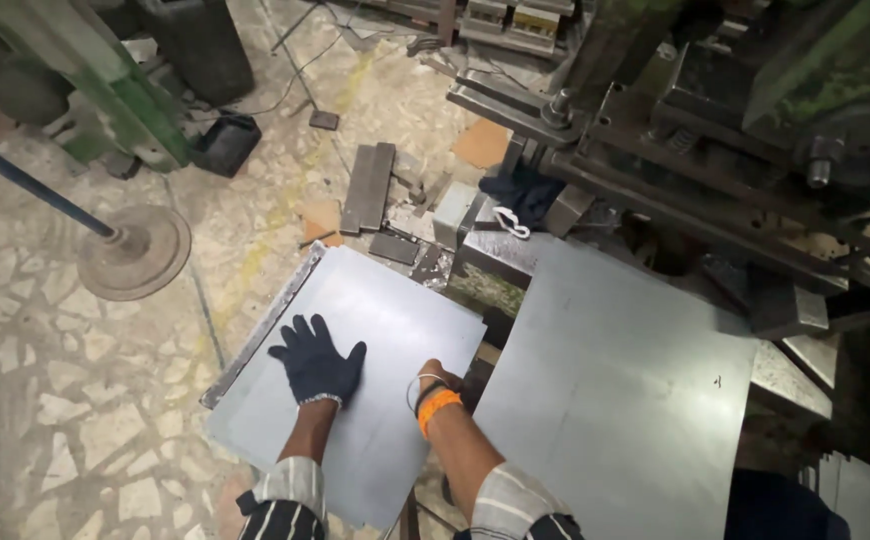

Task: The person stamps metal sheets using a heavy industrial press machine.

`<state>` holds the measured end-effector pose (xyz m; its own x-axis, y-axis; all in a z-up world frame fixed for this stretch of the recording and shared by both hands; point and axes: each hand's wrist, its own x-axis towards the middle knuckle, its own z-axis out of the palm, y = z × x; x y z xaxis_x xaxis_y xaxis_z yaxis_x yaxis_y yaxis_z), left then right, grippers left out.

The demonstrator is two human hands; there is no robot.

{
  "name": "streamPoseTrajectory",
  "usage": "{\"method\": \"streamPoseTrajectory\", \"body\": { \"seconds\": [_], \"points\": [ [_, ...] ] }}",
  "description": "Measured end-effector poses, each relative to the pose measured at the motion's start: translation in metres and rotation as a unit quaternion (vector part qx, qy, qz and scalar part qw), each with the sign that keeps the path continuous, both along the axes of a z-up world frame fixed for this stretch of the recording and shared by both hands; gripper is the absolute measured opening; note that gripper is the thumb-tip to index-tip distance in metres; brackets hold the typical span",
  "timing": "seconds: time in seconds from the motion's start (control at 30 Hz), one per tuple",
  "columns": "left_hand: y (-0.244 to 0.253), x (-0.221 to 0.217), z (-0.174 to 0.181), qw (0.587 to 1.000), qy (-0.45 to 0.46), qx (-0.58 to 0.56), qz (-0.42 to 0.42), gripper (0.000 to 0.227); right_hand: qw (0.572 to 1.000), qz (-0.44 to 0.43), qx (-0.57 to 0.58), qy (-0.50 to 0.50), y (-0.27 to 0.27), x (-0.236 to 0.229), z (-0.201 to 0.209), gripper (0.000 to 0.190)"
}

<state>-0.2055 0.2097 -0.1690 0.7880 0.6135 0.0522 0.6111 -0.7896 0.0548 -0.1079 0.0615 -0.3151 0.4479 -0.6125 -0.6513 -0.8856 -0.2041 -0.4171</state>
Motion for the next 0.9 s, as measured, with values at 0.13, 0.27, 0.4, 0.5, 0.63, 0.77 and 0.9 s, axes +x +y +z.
{"method": "streamPoseTrajectory", "body": {
  "seconds": [0.13, 0.27, 0.4, 0.5, 0.63, 0.77, 0.9],
  "points": [
    [0.01, 0.003, 0.003, 0.999, 0.025, -0.038, -0.005, 0.105, 0.999, 0.036, 0.027, -0.017, 0.003, -0.018, 0.028, 0.075],
    [0.03, 0.003, 0.018, 0.988, 0.056, -0.144, 0.001, 0.091, 0.995, 0.075, 0.057, -0.039, 0.006, -0.035, 0.07, 0.051],
    [0.067, 0.005, 0.021, 0.978, 0.047, -0.202, -0.012, 0.077, 0.99, 0.099, 0.071, -0.068, -0.007, -0.034, 0.132, 0.036],
    [0.092, 0.002, 0.016, 0.959, 0.135, -0.251, -0.003, 0.067, 0.956, 0.139, 0.227, -0.122, -0.01, -0.022, 0.176, 0.029],
    [0.155, -0.001, -0.053, 0.951, 0.021, -0.285, -0.115, 0.082, 0.893, 0.279, 0.269, -0.227, -0.023, -0.022, 0.234, 0.022],
    [0.117, -0.021, 0.066, 0.855, 0.089, -0.511, 0.025, 0.081, 0.826, 0.257, 0.427, -0.264, -0.114, -0.02, 0.297, 0.014],
    [0.041, -0.024, 0.124, 0.709, 0.022, -0.704, -0.015, 0.078, 0.837, 0.192, 0.406, -0.313, -0.221, -0.006, 0.321, 0.016]
  ]
}}
